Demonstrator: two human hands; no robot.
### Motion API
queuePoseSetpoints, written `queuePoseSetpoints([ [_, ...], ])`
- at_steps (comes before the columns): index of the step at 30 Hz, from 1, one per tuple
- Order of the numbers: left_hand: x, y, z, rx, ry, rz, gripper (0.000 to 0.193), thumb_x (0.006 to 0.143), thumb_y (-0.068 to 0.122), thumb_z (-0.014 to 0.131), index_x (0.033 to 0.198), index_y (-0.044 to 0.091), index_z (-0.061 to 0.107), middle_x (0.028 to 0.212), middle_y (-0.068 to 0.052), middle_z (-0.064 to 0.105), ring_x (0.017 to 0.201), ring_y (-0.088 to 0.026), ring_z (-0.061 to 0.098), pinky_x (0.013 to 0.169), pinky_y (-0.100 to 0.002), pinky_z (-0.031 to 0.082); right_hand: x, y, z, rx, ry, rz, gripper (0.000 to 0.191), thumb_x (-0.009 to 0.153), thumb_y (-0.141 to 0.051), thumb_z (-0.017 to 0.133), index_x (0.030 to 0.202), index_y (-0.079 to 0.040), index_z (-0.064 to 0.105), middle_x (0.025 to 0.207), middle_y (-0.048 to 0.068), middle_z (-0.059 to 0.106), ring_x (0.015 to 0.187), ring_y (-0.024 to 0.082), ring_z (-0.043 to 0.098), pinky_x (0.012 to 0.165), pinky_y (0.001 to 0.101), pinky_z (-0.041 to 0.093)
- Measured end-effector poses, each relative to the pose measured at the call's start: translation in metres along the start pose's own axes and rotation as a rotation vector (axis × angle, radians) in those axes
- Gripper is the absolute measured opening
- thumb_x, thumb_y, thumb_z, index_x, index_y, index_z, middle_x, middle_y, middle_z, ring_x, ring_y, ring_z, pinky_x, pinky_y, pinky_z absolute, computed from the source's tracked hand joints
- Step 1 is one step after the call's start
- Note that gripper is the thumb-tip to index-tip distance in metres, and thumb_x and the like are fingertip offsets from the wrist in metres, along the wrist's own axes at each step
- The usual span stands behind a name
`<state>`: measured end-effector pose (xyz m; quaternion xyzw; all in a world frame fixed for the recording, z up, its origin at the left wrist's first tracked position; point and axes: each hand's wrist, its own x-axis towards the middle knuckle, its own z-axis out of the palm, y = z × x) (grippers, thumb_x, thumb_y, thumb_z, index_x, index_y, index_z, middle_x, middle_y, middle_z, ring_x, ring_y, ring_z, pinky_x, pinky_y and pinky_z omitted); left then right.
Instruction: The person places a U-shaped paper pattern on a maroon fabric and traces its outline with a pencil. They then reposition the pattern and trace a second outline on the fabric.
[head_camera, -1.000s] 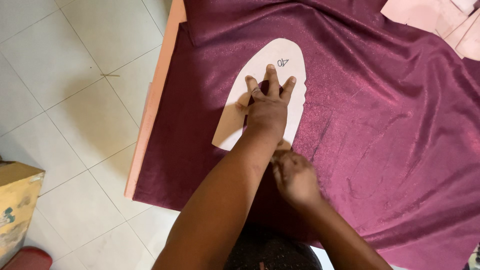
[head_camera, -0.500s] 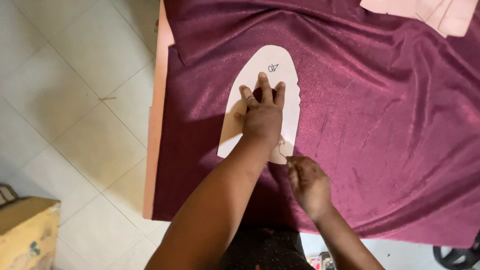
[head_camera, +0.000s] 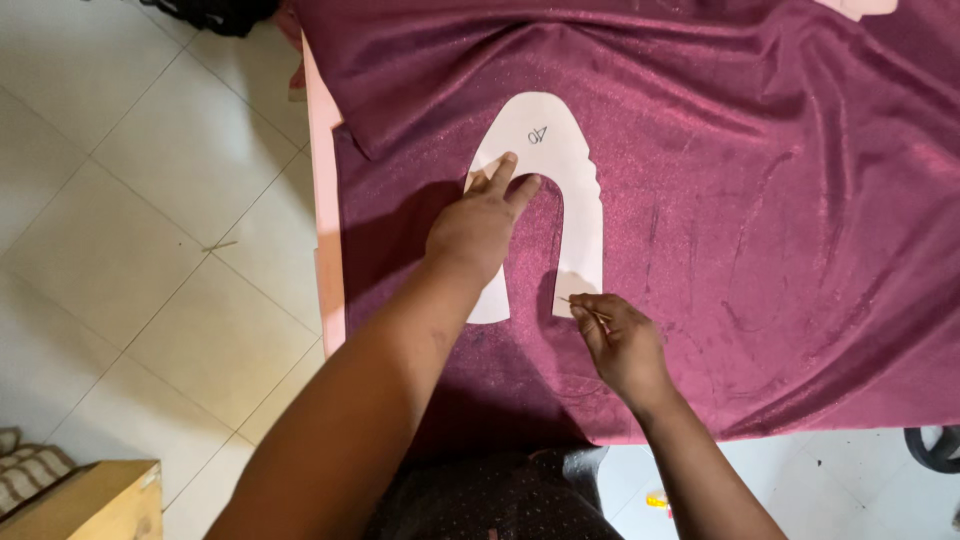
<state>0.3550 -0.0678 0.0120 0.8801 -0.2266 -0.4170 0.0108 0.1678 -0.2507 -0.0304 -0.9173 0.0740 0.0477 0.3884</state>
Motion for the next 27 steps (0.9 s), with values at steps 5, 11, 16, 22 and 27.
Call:
queuePoseSetpoints([
  [5,-0.001,0.003,-0.004,-0.050,0.146,0.005,0.099,0.085,-0.023,0.041,0.164,0.025,0.004,0.171,0.004,-0.012,0.154,-0.023,0.017,0.092,-0.027,0.059,0.015,-0.005,0.011,-0.156,0.021,-0.056,0.017,0.095,-0.017,0.070,0.104,-0.002,0.073,0.101,0.015,0.077,0.081,0.025,0.076,0.068,0.0344,0.062],
  [11,0.005,-0.003,-0.002,-0.072,0.106,-0.036,0.102,0.083,-0.027,0.040,0.163,0.025,0.005,0.170,0.003,-0.013,0.156,-0.023,0.000,0.095,-0.025,0.057,0.047,0.002,0.012,-0.123,0.158,-0.125,0.016,0.099,-0.015,0.069,0.104,0.000,0.072,0.096,0.015,0.076,0.075,0.025,0.074,0.064,0.0354,0.060],
  [16,0.009,-0.009,-0.003,-0.059,0.171,-0.009,0.096,0.086,-0.024,0.040,0.162,0.023,0.005,0.170,-0.001,-0.011,0.156,-0.020,0.002,0.103,-0.025,0.051,0.020,-0.004,0.014,-0.277,0.025,-0.126,0.014,0.095,-0.016,0.069,0.098,-0.005,0.075,0.094,0.015,0.078,0.067,0.025,0.074,0.062,0.0359,0.061],
  [22,0.018,-0.009,0.000,-0.104,0.093,-0.055,0.092,0.090,-0.019,0.042,0.163,0.017,-0.001,0.172,0.001,-0.010,0.157,-0.018,0.005,0.109,-0.026,0.046,0.074,0.006,0.016,-0.250,0.183,-0.187,0.017,0.101,-0.016,0.067,0.104,-0.001,0.074,0.094,0.016,0.076,0.069,0.028,0.073,0.062,0.0381,0.060],
  [27,0.022,-0.012,0.005,0.100,0.161,-0.040,0.103,0.082,-0.029,0.040,0.163,0.017,-0.004,0.170,-0.001,-0.010,0.155,-0.016,0.006,0.113,-0.021,0.039,0.084,0.006,0.017,-0.265,0.263,-0.262,0.015,0.101,-0.014,0.067,0.103,-0.001,0.074,0.094,0.017,0.076,0.072,0.029,0.072,0.063,0.0388,0.059],
])
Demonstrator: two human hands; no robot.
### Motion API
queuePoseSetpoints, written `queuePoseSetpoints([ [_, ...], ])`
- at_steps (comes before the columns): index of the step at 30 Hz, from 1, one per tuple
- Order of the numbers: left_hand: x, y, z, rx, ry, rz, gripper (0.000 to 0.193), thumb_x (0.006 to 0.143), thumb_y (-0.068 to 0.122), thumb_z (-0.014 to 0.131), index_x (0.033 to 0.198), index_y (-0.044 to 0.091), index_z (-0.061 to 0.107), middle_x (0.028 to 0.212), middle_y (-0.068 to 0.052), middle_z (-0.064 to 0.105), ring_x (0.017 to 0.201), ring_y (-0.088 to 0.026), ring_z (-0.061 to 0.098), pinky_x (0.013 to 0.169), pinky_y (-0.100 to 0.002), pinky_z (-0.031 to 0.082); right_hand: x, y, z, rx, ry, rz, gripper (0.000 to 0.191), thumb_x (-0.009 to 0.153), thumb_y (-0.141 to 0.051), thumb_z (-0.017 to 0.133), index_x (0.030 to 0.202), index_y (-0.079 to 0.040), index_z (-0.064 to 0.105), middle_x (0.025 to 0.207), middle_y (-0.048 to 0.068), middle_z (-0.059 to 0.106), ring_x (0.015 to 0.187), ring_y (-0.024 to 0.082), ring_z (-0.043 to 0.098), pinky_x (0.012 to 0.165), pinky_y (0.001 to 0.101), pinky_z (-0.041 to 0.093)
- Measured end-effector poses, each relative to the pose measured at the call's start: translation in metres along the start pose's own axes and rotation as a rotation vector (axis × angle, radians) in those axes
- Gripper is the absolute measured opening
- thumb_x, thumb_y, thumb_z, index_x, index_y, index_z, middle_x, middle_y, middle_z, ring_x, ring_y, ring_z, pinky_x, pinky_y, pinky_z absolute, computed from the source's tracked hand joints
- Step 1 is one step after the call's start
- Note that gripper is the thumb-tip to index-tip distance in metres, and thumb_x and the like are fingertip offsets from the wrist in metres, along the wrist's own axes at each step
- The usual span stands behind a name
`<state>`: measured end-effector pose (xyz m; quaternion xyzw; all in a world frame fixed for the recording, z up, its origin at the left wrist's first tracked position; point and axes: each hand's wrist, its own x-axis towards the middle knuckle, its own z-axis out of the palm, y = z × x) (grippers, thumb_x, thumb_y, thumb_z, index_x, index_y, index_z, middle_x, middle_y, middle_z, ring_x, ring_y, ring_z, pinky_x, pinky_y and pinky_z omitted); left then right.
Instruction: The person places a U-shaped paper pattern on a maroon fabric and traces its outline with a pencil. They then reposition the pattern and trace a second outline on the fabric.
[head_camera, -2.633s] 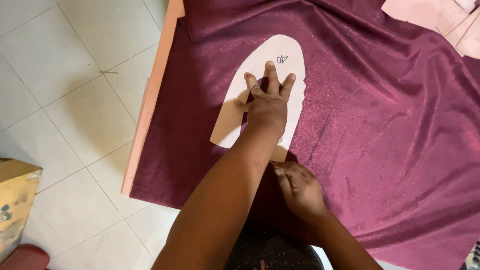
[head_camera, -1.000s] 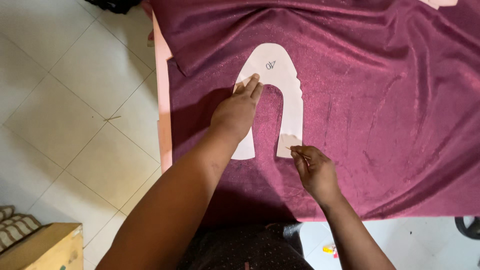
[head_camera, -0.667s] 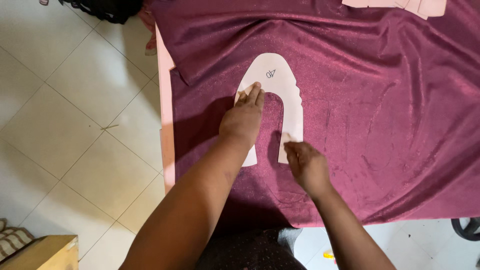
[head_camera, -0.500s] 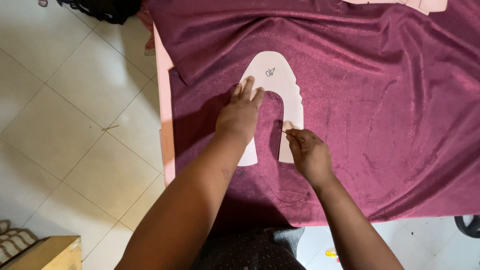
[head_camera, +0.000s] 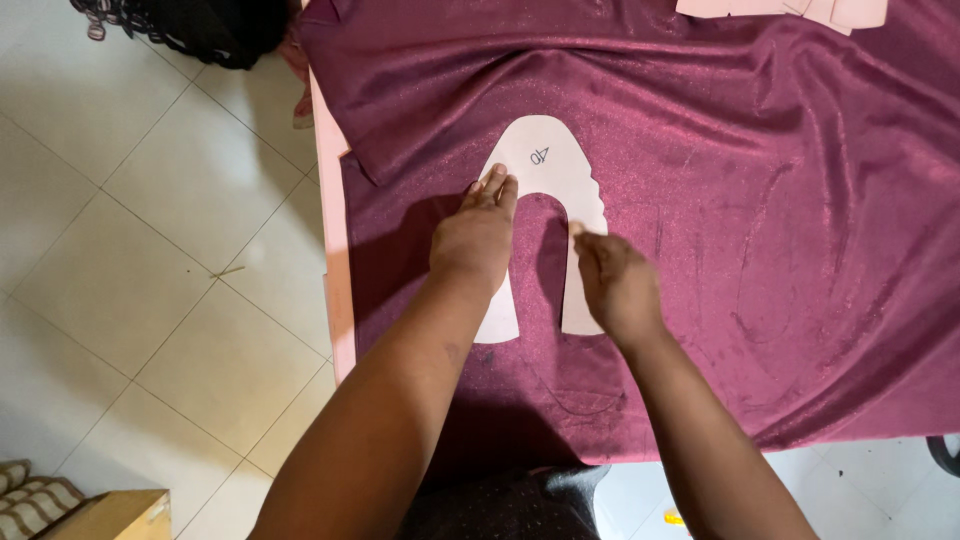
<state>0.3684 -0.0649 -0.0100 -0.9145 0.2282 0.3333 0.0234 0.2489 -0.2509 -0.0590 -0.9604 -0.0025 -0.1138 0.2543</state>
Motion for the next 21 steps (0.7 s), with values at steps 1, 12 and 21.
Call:
queuePoseSetpoints([
  [1,0.000,-0.001,0.001,0.058,0.027,0.014,0.105,0.079,-0.030,0.040,0.162,0.016,-0.004,0.169,-0.002,-0.010,0.154,-0.016,0.005,0.114,-0.022,0.036,-0.010,-0.006,-0.004,-0.024,-0.081,0.046,0.015,0.100,-0.014,0.067,0.103,-0.001,0.075,0.091,0.017,0.076,0.067,0.027,0.071,0.058,0.0380,0.059],
  [12,-0.003,-0.005,-0.006,-0.011,-0.060,0.020,0.101,0.082,-0.030,0.035,0.162,0.017,-0.004,0.171,-0.001,-0.011,0.155,-0.014,-0.001,0.114,-0.019,0.036,0.034,-0.006,0.004,0.065,0.067,0.080,0.015,0.100,-0.013,0.067,0.105,0.000,0.073,0.099,0.018,0.076,0.086,0.033,0.074,0.075,0.0403,0.060],
  [21,0.013,-0.011,0.014,-0.048,0.058,0.083,0.096,0.081,-0.028,0.032,0.162,0.013,0.001,0.170,-0.003,-0.007,0.155,-0.011,-0.003,0.124,-0.022,0.012,0.036,-0.021,-0.002,0.071,-0.006,0.222,0.017,0.099,-0.014,0.068,0.107,0.000,0.074,0.095,0.016,0.077,0.083,0.028,0.075,0.075,0.0383,0.060],
])
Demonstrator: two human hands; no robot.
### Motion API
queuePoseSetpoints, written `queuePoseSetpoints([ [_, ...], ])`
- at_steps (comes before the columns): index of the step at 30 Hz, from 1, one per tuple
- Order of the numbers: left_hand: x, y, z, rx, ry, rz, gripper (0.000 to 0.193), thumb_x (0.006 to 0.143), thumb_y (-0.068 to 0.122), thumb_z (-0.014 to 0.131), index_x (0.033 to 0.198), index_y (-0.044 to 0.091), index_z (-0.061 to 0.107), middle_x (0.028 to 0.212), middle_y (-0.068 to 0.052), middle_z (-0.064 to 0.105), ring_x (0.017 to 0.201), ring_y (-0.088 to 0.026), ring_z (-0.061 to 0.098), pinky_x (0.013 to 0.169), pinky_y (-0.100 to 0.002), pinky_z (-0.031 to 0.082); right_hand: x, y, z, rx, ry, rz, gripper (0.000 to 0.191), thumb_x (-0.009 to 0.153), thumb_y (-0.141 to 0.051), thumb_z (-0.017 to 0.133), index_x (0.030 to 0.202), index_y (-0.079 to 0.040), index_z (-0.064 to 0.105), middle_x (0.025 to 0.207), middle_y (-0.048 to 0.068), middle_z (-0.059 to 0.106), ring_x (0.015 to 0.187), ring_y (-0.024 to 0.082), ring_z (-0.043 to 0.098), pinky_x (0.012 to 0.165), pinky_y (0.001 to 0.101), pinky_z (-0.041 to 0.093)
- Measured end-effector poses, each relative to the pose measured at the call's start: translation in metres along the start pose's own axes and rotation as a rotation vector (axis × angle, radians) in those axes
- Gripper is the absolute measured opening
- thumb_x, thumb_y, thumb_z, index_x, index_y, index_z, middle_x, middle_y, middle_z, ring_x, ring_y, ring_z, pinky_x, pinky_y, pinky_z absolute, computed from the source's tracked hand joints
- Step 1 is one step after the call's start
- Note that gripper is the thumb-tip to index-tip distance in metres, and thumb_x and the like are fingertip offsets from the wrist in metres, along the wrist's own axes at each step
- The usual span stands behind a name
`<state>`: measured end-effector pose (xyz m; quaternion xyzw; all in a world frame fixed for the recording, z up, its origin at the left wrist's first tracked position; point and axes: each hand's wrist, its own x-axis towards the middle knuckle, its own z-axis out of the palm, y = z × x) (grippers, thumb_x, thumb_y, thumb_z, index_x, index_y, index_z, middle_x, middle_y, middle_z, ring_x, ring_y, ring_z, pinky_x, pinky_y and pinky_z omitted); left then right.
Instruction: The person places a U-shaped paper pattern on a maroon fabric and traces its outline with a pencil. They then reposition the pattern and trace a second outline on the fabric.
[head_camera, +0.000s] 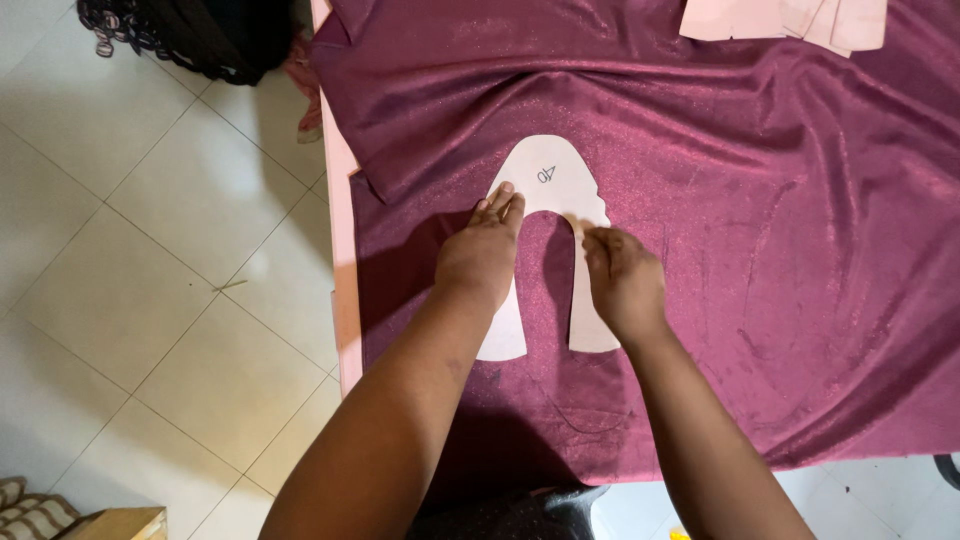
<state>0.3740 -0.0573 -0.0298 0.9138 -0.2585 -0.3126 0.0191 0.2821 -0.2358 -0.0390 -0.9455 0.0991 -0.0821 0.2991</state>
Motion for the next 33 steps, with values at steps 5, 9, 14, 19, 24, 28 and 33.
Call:
queuePoseSetpoints([
  [5,0.000,-0.001,0.002,-0.034,0.025,-0.008,0.092,0.084,-0.025,0.032,0.162,0.014,0.003,0.171,-0.001,-0.005,0.155,-0.011,-0.002,0.125,-0.023,0.011,0.027,-0.002,0.015,0.362,-0.039,0.056,0.019,0.102,-0.013,0.066,0.113,0.002,0.070,0.096,0.013,0.078,0.084,0.021,0.077,0.075,0.0326,0.062],
  [9,-0.005,0.000,-0.004,-0.221,-0.048,-0.052,0.089,0.089,-0.021,0.030,0.163,0.019,0.002,0.173,0.004,-0.006,0.157,-0.011,-0.002,0.120,-0.023,0.023,0.025,0.001,0.005,0.121,-0.018,0.052,0.018,0.101,-0.009,0.065,0.113,0.003,0.072,0.098,0.015,0.078,0.086,0.020,0.078,0.077,0.0310,0.062],
  [14,-0.006,0.000,-0.009,-0.027,-0.057,-0.037,0.099,0.081,-0.028,0.033,0.162,0.017,-0.002,0.170,0.001,-0.009,0.154,-0.013,-0.002,0.118,-0.021,0.025,0.032,0.002,0.013,0.168,-0.017,0.099,0.021,0.101,-0.014,0.069,0.113,0.003,0.072,0.098,0.015,0.079,0.086,0.018,0.078,0.075,0.0285,0.062],
  [19,-0.006,0.001,-0.010,-0.038,-0.043,-0.034,0.097,0.083,-0.026,0.034,0.162,0.017,-0.001,0.171,0.002,-0.008,0.155,-0.012,-0.002,0.120,-0.022,0.022,0.037,0.004,0.022,0.355,-0.097,0.116,0.023,0.102,-0.014,0.065,0.115,0.004,0.070,0.098,0.013,0.079,0.086,0.017,0.077,0.076,0.0282,0.063],
  [24,-0.010,0.000,-0.013,-0.066,-0.031,-0.031,0.095,0.084,-0.026,0.034,0.162,0.017,0.001,0.171,0.002,-0.007,0.155,-0.010,-0.003,0.123,-0.020,0.017,0.016,0.007,0.004,-0.001,-0.060,0.023,0.020,0.100,-0.018,0.070,0.107,0.001,0.074,0.096,0.015,0.078,0.080,0.022,0.076,0.071,0.0339,0.061],
  [28,-0.006,-0.001,-0.007,-0.124,-0.055,-0.042,0.092,0.087,-0.022,0.034,0.163,0.018,0.001,0.172,0.003,-0.006,0.156,-0.011,-0.001,0.119,-0.022,0.024,0.010,0.004,-0.004,-0.024,-0.036,-0.029,0.016,0.099,-0.013,0.068,0.103,0.001,0.071,0.091,0.014,0.077,0.079,0.026,0.075,0.072,0.0379,0.060],
  [33,0.005,-0.004,0.009,-0.059,-0.009,-0.020,0.093,0.085,-0.023,0.035,0.162,0.017,0.001,0.171,0.001,-0.006,0.155,-0.011,-0.001,0.123,-0.022,0.016,0.034,-0.007,0.020,0.011,0.044,-0.185,0.013,0.101,-0.010,0.068,0.106,0.002,0.071,0.095,0.017,0.076,0.082,0.028,0.074,0.072,0.0391,0.059],
])
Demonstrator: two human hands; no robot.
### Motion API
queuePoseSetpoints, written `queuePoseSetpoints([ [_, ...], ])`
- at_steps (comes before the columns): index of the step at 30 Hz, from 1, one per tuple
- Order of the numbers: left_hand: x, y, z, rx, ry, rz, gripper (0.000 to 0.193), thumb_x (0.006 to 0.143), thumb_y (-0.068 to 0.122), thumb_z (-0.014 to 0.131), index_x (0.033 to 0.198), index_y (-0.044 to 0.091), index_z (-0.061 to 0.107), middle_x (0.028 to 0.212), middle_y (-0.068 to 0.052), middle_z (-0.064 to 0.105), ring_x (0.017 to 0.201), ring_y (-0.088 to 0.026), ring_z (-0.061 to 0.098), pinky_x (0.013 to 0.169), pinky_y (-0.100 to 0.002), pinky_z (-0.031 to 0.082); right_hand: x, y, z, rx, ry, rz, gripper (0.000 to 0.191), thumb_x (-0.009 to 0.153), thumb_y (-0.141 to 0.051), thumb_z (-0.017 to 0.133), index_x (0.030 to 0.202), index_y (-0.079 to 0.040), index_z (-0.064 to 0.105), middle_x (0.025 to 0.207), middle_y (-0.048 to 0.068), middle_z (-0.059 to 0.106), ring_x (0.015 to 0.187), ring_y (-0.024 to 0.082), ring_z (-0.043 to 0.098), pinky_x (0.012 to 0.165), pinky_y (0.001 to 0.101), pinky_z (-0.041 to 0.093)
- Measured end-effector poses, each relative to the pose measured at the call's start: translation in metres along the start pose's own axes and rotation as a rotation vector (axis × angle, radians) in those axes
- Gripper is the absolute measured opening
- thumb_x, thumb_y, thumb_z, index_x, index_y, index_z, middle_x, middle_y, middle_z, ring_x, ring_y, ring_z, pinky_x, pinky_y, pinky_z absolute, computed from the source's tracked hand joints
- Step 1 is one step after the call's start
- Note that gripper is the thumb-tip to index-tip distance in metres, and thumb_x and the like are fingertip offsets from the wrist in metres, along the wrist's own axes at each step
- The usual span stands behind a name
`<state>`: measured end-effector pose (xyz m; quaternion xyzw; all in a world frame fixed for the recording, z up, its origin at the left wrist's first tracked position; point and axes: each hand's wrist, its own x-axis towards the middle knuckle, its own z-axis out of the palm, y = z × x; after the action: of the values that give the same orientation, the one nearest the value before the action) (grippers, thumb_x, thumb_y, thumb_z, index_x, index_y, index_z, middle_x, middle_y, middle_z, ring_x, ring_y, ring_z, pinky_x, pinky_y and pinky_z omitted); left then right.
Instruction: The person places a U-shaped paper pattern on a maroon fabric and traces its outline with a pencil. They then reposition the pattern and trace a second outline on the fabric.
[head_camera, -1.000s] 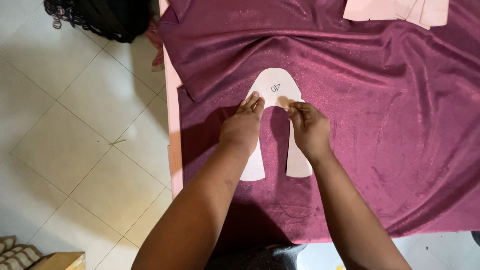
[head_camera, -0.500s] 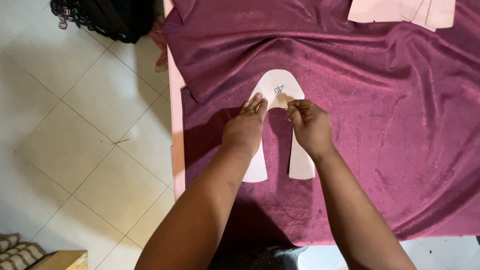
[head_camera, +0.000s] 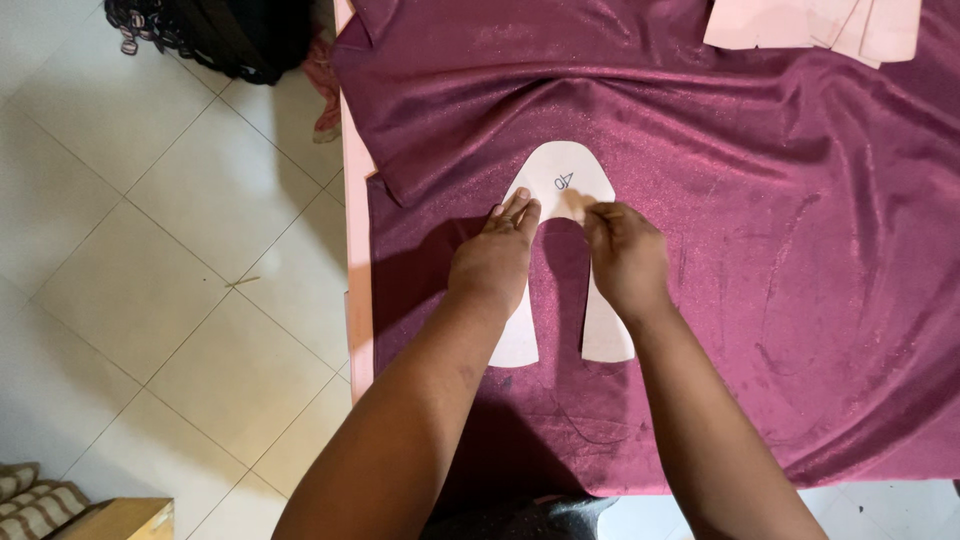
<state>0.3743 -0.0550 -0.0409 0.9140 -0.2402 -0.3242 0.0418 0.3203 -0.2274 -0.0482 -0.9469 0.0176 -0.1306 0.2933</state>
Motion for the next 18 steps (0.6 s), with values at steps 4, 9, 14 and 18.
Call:
queuePoseSetpoints([
  [4,0.003,-0.001,0.007,-0.038,0.064,0.026,0.083,0.091,-0.015,0.035,0.162,0.016,0.006,0.172,0.000,-0.001,0.157,-0.012,0.003,0.127,-0.025,0.013,0.009,-0.003,0.016,0.200,-0.168,0.140,0.014,0.099,-0.006,0.066,0.108,0.001,0.072,0.095,0.014,0.077,0.082,0.021,0.076,0.074,0.0339,0.062],
  [9,-0.001,0.001,-0.002,0.011,-0.023,-0.013,0.095,0.085,-0.024,0.036,0.162,0.019,0.001,0.170,0.003,-0.008,0.155,-0.011,0.000,0.121,-0.021,0.017,0.004,-0.003,0.014,0.321,-0.117,0.167,0.016,0.102,-0.004,0.062,0.115,0.003,0.068,0.102,0.013,0.077,0.090,0.017,0.077,0.082,0.0297,0.064],
  [14,-0.004,0.001,-0.006,-0.044,-0.036,-0.007,0.088,0.089,-0.017,0.037,0.162,0.018,0.003,0.171,0.003,-0.006,0.155,-0.012,0.002,0.123,-0.024,0.017,0.002,-0.011,0.018,0.259,-0.221,0.216,0.016,0.101,-0.007,0.064,0.111,0.003,0.071,0.096,0.014,0.079,0.084,0.019,0.077,0.077,0.0335,0.062],
  [18,0.001,-0.001,0.004,-0.073,0.043,0.000,0.081,0.093,-0.013,0.034,0.162,0.019,0.006,0.171,0.003,-0.002,0.156,-0.011,0.005,0.124,-0.024,0.016,0.004,-0.015,0.015,0.228,-0.134,0.236,0.016,0.101,-0.012,0.066,0.112,-0.001,0.071,0.099,0.014,0.078,0.088,0.021,0.078,0.078,0.0340,0.063],
])
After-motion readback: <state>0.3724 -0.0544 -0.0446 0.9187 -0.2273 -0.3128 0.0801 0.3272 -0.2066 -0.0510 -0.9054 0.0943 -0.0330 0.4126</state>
